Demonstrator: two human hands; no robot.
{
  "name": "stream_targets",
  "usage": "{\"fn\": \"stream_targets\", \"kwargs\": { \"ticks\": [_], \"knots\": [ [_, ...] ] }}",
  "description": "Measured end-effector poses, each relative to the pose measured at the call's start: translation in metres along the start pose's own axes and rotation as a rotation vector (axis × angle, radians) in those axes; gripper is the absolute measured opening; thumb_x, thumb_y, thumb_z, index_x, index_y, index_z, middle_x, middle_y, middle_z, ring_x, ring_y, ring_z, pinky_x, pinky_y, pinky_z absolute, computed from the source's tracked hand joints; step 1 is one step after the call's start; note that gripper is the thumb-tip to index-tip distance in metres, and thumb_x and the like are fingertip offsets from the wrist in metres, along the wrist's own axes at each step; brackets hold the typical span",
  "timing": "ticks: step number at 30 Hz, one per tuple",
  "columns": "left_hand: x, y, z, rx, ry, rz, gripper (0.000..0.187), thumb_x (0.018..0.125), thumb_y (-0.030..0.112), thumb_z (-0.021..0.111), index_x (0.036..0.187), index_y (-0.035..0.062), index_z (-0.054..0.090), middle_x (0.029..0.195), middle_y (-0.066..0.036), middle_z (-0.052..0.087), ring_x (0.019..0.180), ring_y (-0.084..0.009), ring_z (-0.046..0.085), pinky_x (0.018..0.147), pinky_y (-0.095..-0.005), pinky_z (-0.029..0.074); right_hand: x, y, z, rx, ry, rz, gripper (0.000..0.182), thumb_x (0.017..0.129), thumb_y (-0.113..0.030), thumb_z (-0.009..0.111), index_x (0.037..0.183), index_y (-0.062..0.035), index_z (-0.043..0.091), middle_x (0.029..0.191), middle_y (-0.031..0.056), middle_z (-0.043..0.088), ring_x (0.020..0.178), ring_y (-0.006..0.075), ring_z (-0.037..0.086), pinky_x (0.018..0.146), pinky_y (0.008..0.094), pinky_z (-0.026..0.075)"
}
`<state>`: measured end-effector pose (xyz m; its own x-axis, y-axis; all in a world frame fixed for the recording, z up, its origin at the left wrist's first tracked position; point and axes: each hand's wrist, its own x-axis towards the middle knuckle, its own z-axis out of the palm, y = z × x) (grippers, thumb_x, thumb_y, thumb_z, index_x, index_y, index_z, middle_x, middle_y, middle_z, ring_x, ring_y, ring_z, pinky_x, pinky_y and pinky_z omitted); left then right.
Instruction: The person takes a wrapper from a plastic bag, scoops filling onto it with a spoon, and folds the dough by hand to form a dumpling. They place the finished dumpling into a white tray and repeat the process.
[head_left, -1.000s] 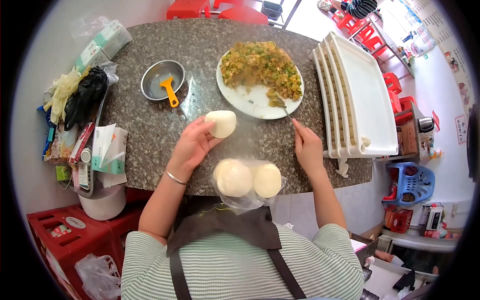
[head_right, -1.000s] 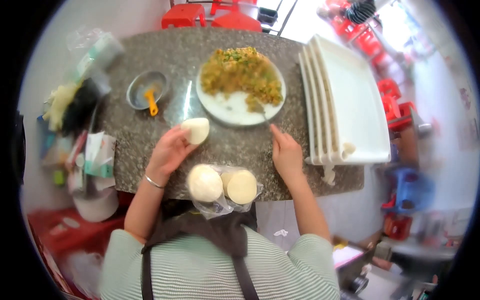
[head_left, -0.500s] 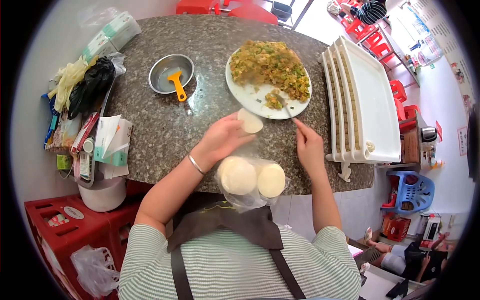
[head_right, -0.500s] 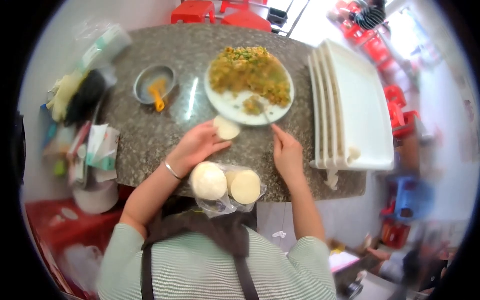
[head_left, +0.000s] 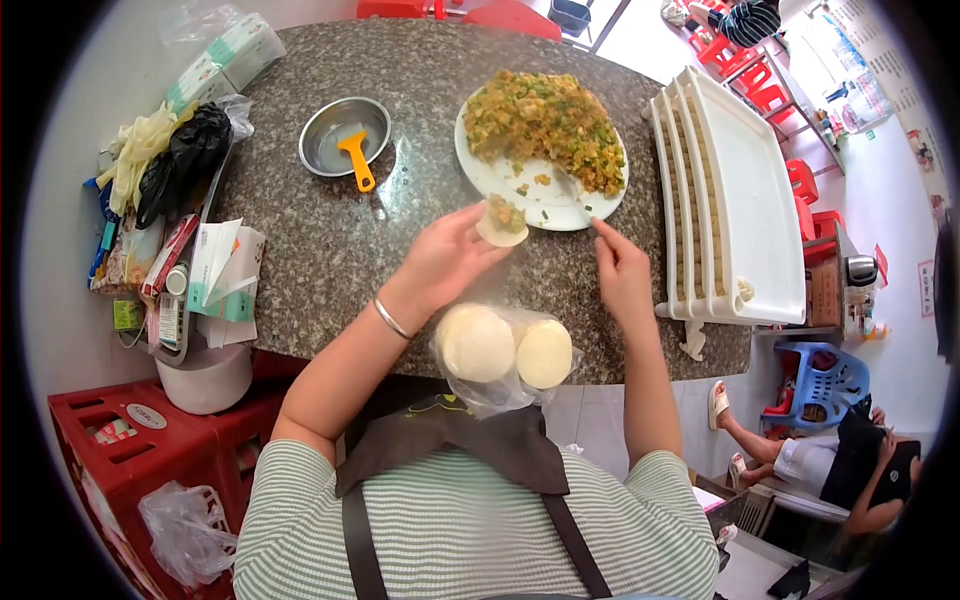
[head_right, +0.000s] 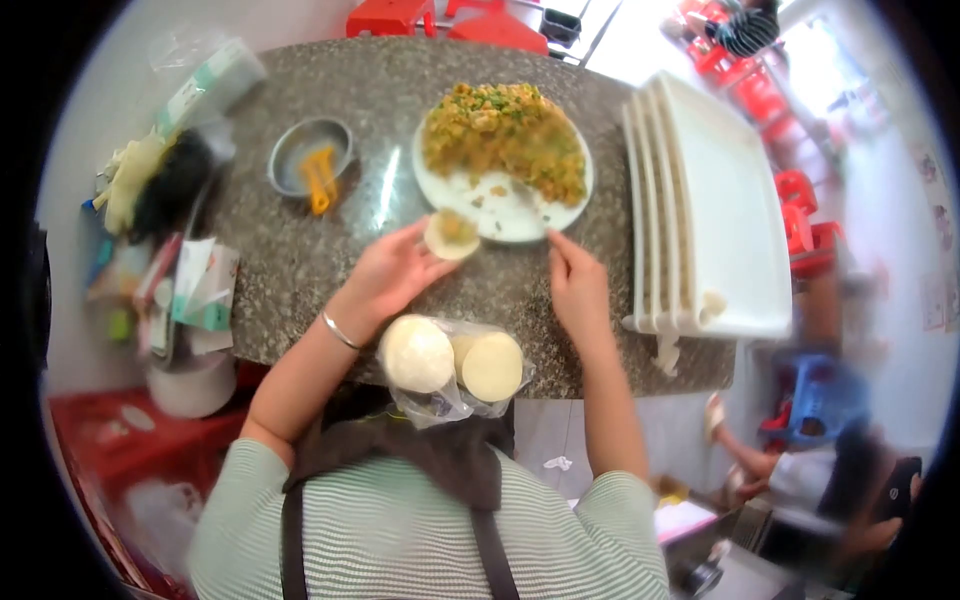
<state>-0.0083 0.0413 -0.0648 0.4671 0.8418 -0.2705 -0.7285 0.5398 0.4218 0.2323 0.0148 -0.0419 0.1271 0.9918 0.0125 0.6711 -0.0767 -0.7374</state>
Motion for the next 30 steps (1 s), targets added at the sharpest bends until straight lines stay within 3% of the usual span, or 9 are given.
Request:
{"fn": "stream_targets", "kwargs": {
  "ticks": [3,13,16,19,21,22,25,27,30],
  "knots": [
    [0.000,0.003,-0.003,0.002,0.021,-0.007,0.044,0.101,0.018,0.042,0.137,-0.0067,0.037,0.136,-0.022,0.048,0.128,-0.0303,0.047,0.109,-0.0441,0.041,-0.016,-0.003,0.016,0.047,-0.104,-0.251,0.030,0.093,-0.007,0.056,0.121,-0.0013,0.063,0.072,0.0025,0.059,0.063,0.0068,0.047,0.059,0.0240,0.041],
    [-0.003,0.003,0.001,0.103,0.045,-0.035,0.041,0.101,0.027,0.044,0.133,0.0020,0.046,0.131,-0.012,0.055,0.123,-0.0243,0.051,0.106,-0.0420,0.037,0.003,-0.005,0.005,-0.012,-0.140,-0.279,0.030,0.092,-0.007,0.057,0.122,-0.0057,0.065,0.066,0.0020,0.056,0.060,0.0071,0.044,0.056,0.0243,0.039],
    [-0.003,0.000,-0.001,0.057,0.006,-0.004,0.041,0.101,0.024,0.044,0.134,0.0000,0.044,0.132,-0.015,0.054,0.123,-0.0257,0.052,0.107,-0.0420,0.040,-0.026,-0.015,0.003,0.060,-0.231,-0.220,0.030,0.093,-0.006,0.056,0.122,-0.0065,0.065,0.067,0.0006,0.055,0.059,0.0068,0.043,0.056,0.0236,0.038],
    [0.000,-0.003,-0.002,0.031,-0.020,0.024,0.042,0.101,0.022,0.043,0.135,-0.0026,0.042,0.133,-0.017,0.053,0.124,-0.0276,0.052,0.107,-0.0418,0.041,-0.038,-0.006,0.005,0.115,-0.166,-0.229,0.031,0.094,-0.005,0.056,0.123,-0.0062,0.064,0.068,-0.0021,0.051,0.060,0.0056,0.040,0.055,0.0221,0.036],
    [0.000,-0.004,-0.003,0.032,-0.014,0.032,0.043,0.101,0.022,0.043,0.135,-0.0037,0.042,0.133,-0.018,0.052,0.124,-0.0279,0.052,0.108,-0.0418,0.041,-0.039,-0.001,0.002,0.144,-0.053,-0.059,0.032,0.094,-0.005,0.055,0.125,-0.0049,0.063,0.069,-0.0035,0.049,0.061,0.0049,0.039,0.055,0.0212,0.035],
    [-0.001,-0.005,-0.003,0.036,-0.001,0.022,0.043,0.101,0.022,0.043,0.135,-0.0043,0.041,0.133,-0.018,0.052,0.124,-0.0278,0.051,0.108,-0.0416,0.041,-0.040,-0.001,0.001,0.093,-0.063,0.022,0.030,0.092,-0.005,0.056,0.121,-0.0021,0.063,0.090,0.0157,0.068,0.072,0.0189,0.061,0.069,0.0296,0.049],
    [0.000,-0.007,-0.006,0.037,0.006,0.026,0.043,0.101,0.021,0.043,0.136,-0.0051,0.041,0.133,-0.018,0.052,0.125,-0.0274,0.051,0.109,-0.0413,0.041,-0.051,-0.006,0.018,0.112,-0.103,-0.113,0.031,0.092,-0.005,0.056,0.122,-0.0027,0.063,0.089,0.0153,0.068,0.072,0.0174,0.061,0.068,0.0292,0.048],
    [-0.001,-0.007,-0.006,0.039,0.002,0.032,0.044,0.101,0.021,0.043,0.136,-0.0053,0.040,0.133,-0.018,0.052,0.125,-0.0272,0.051,0.109,-0.0412,0.041,-0.053,-0.014,0.019,0.114,-0.126,-0.176,0.031,0.092,-0.006,0.055,0.122,-0.0032,0.063,0.083,0.0114,0.066,0.068,0.0139,0.057,0.065,0.0283,0.047],
    [-0.010,0.004,-0.002,0.021,0.028,0.048,0.035,0.101,0.018,0.043,0.130,-0.0021,0.045,0.129,-0.014,0.054,0.121,-0.0248,0.054,0.105,-0.0412,0.043,-0.047,-0.017,0.007,0.399,-0.193,0.013,0.031,0.095,-0.007,0.053,0.123,-0.0020,0.063,0.068,-0.0037,0.054,0.058,0.0049,0.044,0.052,0.0225,0.038]
  ]
}}
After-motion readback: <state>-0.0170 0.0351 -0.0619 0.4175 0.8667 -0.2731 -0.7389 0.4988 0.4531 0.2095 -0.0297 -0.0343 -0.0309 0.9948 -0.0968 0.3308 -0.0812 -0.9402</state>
